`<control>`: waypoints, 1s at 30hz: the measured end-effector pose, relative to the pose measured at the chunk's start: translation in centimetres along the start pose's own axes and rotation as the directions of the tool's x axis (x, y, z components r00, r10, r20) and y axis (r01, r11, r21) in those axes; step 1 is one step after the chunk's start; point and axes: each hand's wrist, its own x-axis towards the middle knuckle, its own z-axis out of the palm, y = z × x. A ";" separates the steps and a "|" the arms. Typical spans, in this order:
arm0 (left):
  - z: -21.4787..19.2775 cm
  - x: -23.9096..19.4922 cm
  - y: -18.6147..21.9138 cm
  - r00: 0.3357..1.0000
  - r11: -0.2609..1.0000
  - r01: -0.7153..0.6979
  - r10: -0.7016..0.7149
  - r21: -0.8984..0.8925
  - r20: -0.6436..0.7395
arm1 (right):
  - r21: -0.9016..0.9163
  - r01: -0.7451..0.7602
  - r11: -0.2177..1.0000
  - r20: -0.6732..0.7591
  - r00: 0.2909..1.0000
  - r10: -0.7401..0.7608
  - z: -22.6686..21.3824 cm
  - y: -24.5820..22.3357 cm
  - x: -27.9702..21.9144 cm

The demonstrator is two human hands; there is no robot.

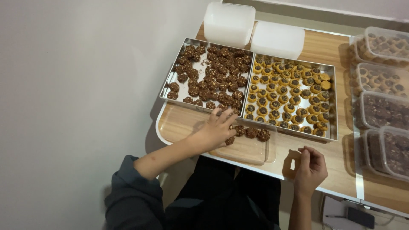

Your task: The person cleans a plastic container with a tissue and then places cookies from a metal tray into the container by hand.

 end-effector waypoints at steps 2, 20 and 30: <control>1.1 0.2 -0.2 0.999 0.998 -0.023 0.025 0.063 -0.038 | 0.000 -0.001 1.000 -0.001 1.000 0.001 0.0 0.0 0.0; 3.4 1.3 0.0 0.982 0.983 -0.022 0.055 0.184 -0.178 | -0.003 -0.015 1.000 -0.006 1.000 0.015 0.1 -0.4 0.0; 3.2 -0.1 1.5 0.971 0.933 0.138 -0.062 0.331 -0.230 | -0.001 -0.022 1.000 -0.004 1.000 0.022 0.1 -0.8 -0.1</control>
